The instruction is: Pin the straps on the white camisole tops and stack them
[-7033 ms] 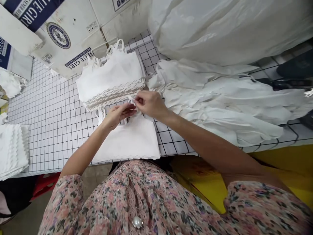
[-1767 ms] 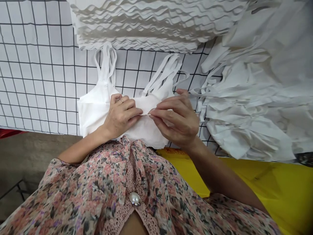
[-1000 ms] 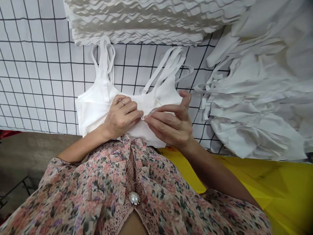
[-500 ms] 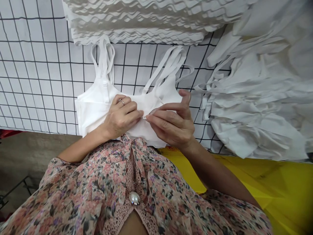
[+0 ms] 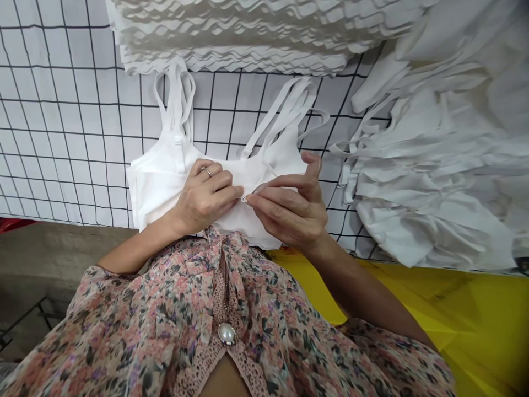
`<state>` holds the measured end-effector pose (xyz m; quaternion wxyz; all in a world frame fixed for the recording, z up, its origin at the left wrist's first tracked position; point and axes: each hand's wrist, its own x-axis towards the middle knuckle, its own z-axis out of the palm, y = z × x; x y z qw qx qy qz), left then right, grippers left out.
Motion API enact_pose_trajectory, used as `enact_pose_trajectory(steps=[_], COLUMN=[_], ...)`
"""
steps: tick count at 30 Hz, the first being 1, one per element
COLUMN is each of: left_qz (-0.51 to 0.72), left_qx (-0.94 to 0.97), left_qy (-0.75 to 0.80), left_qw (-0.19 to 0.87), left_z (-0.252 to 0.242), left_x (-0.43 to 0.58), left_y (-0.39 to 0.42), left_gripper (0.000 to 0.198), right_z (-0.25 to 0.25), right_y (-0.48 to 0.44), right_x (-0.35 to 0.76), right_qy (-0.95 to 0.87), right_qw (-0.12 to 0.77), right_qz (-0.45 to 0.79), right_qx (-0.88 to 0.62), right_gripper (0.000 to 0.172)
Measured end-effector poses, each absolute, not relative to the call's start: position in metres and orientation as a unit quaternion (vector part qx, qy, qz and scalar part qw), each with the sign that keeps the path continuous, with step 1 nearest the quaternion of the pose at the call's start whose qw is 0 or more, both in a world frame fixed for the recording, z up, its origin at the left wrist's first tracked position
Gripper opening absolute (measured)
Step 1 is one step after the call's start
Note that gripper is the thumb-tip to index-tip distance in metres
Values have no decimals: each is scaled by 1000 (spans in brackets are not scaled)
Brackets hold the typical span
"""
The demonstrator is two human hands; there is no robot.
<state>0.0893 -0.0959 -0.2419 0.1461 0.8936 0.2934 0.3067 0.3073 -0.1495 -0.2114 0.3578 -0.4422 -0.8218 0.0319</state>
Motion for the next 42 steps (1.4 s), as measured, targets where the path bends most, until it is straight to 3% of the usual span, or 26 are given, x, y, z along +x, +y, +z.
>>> enact_pose_trajectory(steps=[8,14,19,23,30,42], left_qz=[319,351,353,330,281,353], left_qx=[892,882,882,891,897,882], left_qy=[294,285,288,282,292,260], left_qw=[127,132,124,130,177,172], left_z=[-242,-239,-236,-236,-244,-245], left_x=[91,93,93,91,85,86], left_y=[-96,-95,-94,-93,-95,-91], left_gripper=[23,21,22,24,24,25], right_z=[-217,-216,-219,-220,-218,-203], right_y=[-154,-149,-154,-156,-146,-135], right_x=[311,304,310,313,306,309], right_qy=[-818,-810,-806,-814,-822,-868], right_qw=[302,388,365,326,368,342], right_qz=[80,56,112,85,2,-61], right_qx=[-483,-436,-452,-473,-434,-354], right_gripper=[18,27,38,26,20,10])
